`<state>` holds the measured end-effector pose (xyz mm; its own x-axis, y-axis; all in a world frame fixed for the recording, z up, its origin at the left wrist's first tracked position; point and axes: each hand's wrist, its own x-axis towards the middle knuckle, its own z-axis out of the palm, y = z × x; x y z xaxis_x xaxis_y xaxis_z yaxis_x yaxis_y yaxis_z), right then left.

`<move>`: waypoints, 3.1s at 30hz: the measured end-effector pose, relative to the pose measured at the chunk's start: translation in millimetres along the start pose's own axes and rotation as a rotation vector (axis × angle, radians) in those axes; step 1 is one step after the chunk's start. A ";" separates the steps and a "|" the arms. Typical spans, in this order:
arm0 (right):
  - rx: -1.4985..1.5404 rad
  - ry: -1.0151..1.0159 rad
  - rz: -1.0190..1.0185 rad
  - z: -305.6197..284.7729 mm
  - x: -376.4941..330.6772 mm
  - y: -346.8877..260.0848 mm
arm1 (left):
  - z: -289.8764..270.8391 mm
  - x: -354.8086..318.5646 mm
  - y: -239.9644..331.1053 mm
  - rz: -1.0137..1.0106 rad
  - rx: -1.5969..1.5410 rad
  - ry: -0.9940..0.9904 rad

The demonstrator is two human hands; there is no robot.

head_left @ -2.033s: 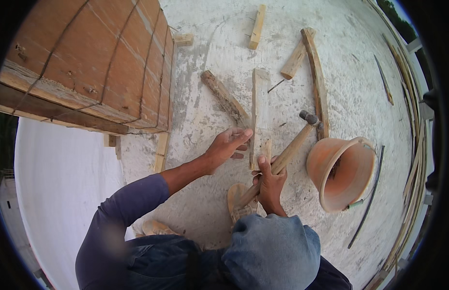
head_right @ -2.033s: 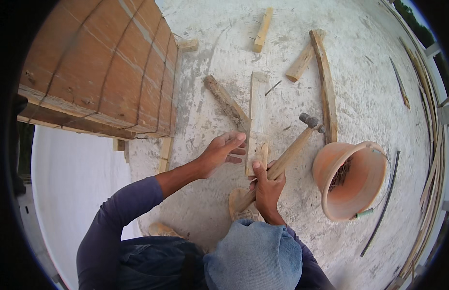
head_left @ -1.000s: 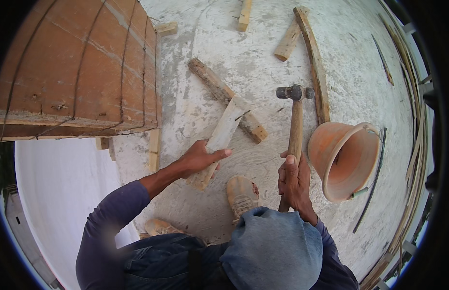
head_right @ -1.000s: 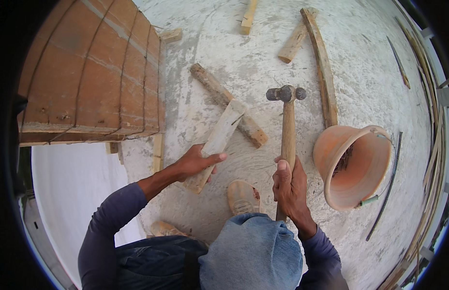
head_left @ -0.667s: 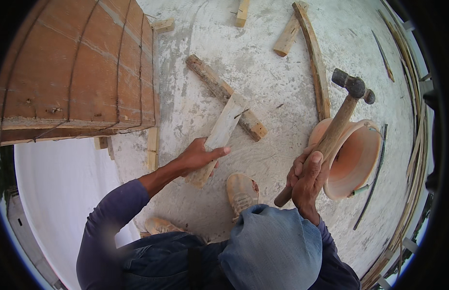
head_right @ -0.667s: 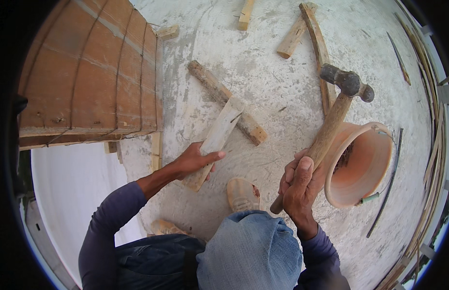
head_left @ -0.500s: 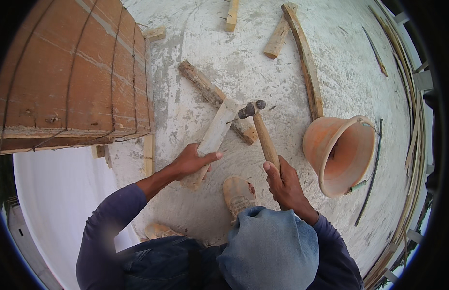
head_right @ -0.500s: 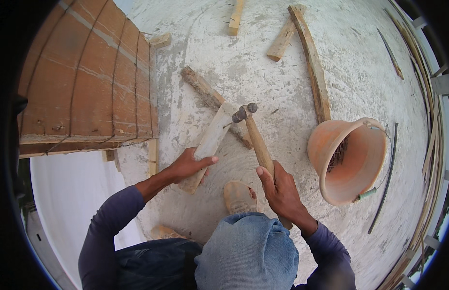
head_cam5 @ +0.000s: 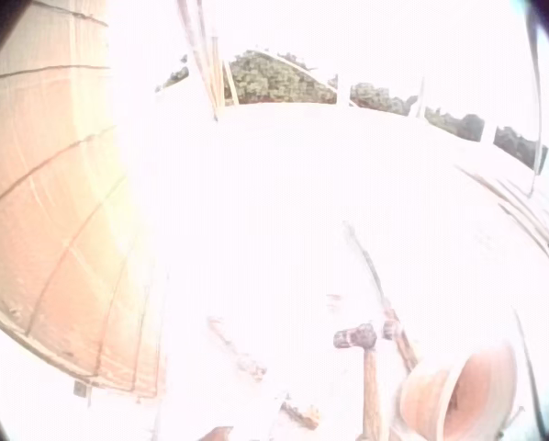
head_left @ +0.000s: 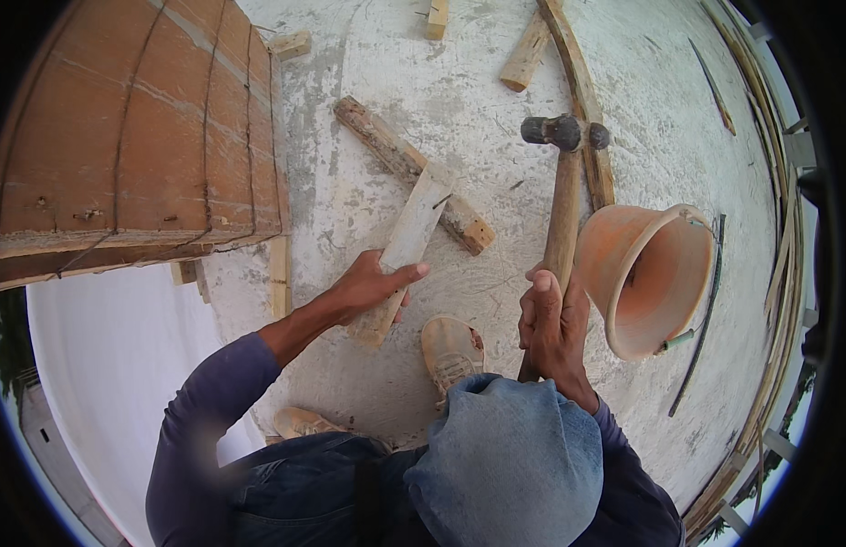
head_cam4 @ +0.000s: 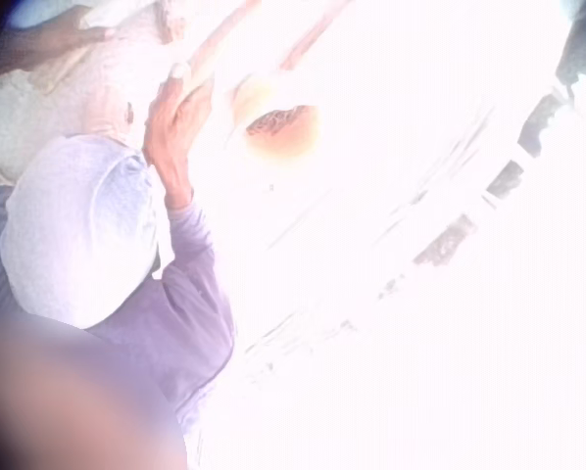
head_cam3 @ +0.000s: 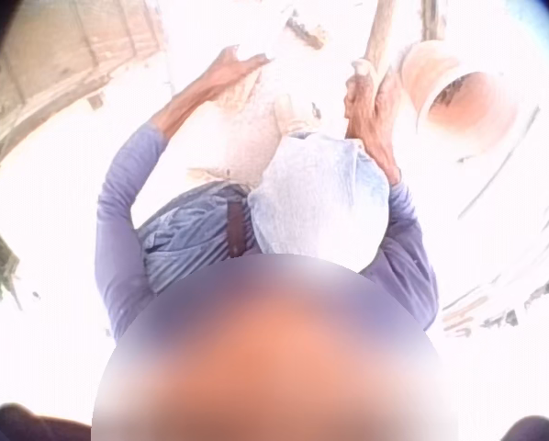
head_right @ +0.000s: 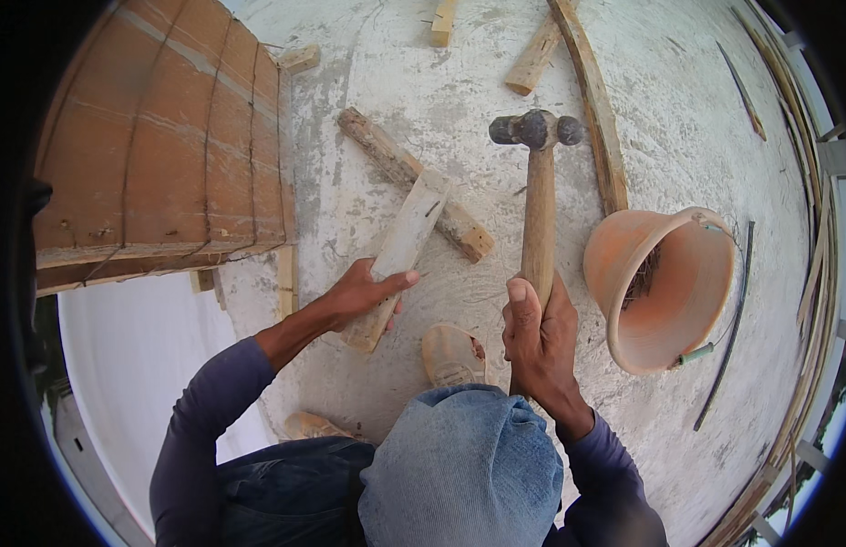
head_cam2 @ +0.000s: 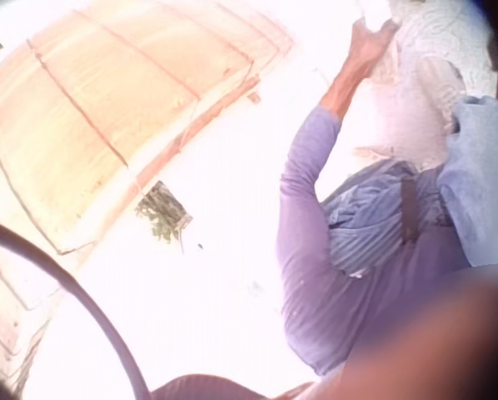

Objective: The person assembles wooden formwork by positioning small wooden blocks against a vertical wooden structure, hammering nails to secure them, and sawing a block to fit. The person repeatedly adjusts and fastens the blocks to the structure.

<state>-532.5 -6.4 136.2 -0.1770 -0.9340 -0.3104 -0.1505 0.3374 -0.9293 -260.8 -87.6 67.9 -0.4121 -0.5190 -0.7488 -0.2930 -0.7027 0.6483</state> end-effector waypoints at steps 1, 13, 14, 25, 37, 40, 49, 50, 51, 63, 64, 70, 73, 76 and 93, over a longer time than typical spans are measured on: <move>0.194 0.188 -0.087 -0.3 -3.2 -0.7 | 0.1 -1.0 -0.6 0.022 0.018 0.030; 0.003 0.125 -0.205 -12.8 -1.9 -11.3 | -4.5 -0.4 2.6 -0.022 0.053 0.051; 0.237 0.313 -0.227 -13.6 -3.9 -12.0 | -4.3 -0.4 1.8 -0.015 0.063 0.053; -0.002 -0.014 -0.087 4.6 -0.3 -18.1 | -1.8 -7.1 7.1 -0.083 0.072 0.016; -0.280 -0.200 0.081 17.0 -2.3 46.4 | -6.1 -18.3 2.4 -0.119 -0.037 -0.010; -0.437 0.016 -0.120 5.2 11.8 58.5 | -11.1 -31.7 -3.1 -0.009 -0.293 -0.185; -0.786 0.072 -0.329 -11.4 49.8 106.8 | -26.1 -38.7 -42.1 -0.023 -0.406 -0.138; -0.807 0.067 -0.330 -7.7 47.4 102.1 | -27.2 -40.0 -45.3 0.004 -0.497 -0.230; -0.775 0.035 -0.388 -2.0 45.8 95.3 | -28.5 -40.9 -47.6 0.024 -0.578 -0.309; -0.697 -0.562 -0.825 55.8 70.0 20.5 | -27.1 -56.5 -70.1 -0.185 -1.026 -0.734; -0.670 -0.582 -0.806 59.1 71.0 21.0 | -27.4 -57.2 -71.3 -0.182 -1.046 -0.745; -0.652 -0.623 -0.706 61.9 62.1 33.9 | -41.4 -61.0 -94.6 0.036 -0.868 -0.574; -0.674 -0.589 -0.725 63.8 53.4 44.8 | -51.9 -76.5 -116.4 0.108 -0.547 -0.108; -0.687 -0.566 -0.725 71.6 44.6 52.4 | -71.8 -103.9 -124.2 -0.119 -0.309 0.174; -0.576 -0.924 -0.674 231.0 28.8 25.2 | -90.5 -152.5 -172.2 0.456 -0.913 0.637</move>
<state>-316.7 -52.0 57.6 0.8018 -0.5953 -0.0526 -0.3846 -0.4466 -0.8079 -69.4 68.4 58.0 0.2570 -0.7757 -0.5765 0.5936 -0.3440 0.7275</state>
